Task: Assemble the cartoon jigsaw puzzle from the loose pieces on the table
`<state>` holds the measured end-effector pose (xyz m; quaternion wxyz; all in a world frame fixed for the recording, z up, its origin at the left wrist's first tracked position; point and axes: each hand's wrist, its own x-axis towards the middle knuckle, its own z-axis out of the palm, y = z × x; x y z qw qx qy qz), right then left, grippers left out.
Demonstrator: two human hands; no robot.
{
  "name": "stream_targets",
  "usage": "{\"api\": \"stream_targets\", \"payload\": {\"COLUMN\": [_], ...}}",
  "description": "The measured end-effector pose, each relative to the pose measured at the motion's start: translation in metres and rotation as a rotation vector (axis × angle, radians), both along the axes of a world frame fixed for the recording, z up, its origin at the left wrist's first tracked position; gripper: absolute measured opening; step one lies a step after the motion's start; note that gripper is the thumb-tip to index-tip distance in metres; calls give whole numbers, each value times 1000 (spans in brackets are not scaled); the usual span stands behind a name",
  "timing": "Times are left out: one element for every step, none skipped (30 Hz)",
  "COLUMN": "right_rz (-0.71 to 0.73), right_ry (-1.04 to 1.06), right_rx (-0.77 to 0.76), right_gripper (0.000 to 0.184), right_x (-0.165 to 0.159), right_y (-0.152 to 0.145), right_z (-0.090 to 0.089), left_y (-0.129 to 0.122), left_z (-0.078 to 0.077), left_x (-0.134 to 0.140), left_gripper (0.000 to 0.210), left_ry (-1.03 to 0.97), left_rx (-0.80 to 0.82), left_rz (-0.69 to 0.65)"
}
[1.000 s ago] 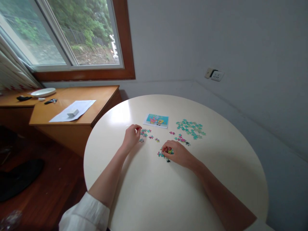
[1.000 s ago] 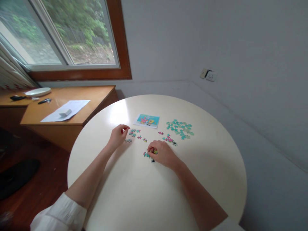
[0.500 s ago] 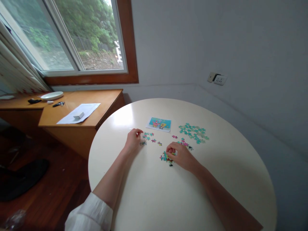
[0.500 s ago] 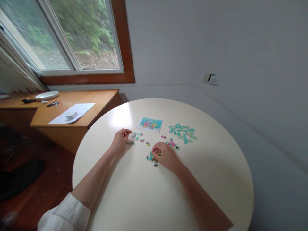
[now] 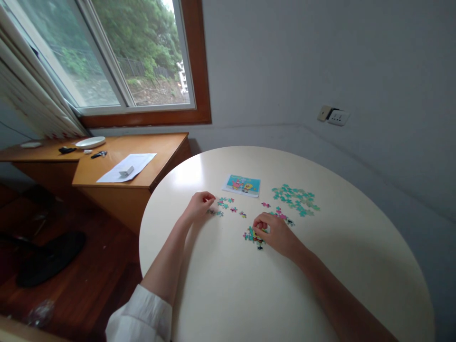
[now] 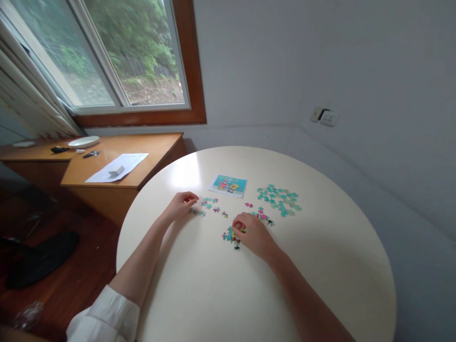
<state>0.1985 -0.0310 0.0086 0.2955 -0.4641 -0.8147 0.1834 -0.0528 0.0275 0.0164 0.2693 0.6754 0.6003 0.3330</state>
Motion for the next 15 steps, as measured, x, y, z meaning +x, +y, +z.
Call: {"api": "stream_targets", "payload": {"right_rz": [0,0,0,1,2,2,2,3,5,6,7,8,6,5,3], "right_ry": [0,-1,-3,-7,-12,-19,-26,-31,-35,-37,-37,-35,-33,-31,-29], "right_rx": [7,12,14,15,14,14,15,17,19,21,24,25,26,25,22], "right_gripper": [8,8,8,8,8,8,8,8,9,9,9,9,10,10,10], "right_x": [0,0,1,1,1,1,0,0,0,0,0,0,-1,-1,-1], "right_y": [0,0,1,1,1,1,1,1,1,0,0,0,-1,-1,-1], "right_z": [0,0,-1,-1,-2,-2,-2,-1,-1,0,1,1,2,2,2], "left_y": [-1,-1,-1,-1,-1,-1,-1,-1,-1,-1,-1,-1,-2,-2,-2], "left_z": [1,2,3,4,5,6,6,6,6,6,6,5,4,4,3], "left_x": [-1,-3,-4,-5,-6,-7,-8,-8,-8,-8,-8,-8,-8,-8,-7], "left_gripper": [22,22,23,23,23,23,23,23,24,24,24,24,24,24,24], "left_ry": [7,9,8,5,2,-1,-5,-10,-18,-28,-37,-44,-47,-48,-46], "left_rx": [-8,-15,-21,-23,-25,-27,-27,-30,-36,-45,-56,-66,-74,-78,-77], "left_rz": [-30,-48,-52,-42,-23,4,30,50,62,62,53,38,22,6,-9]}}
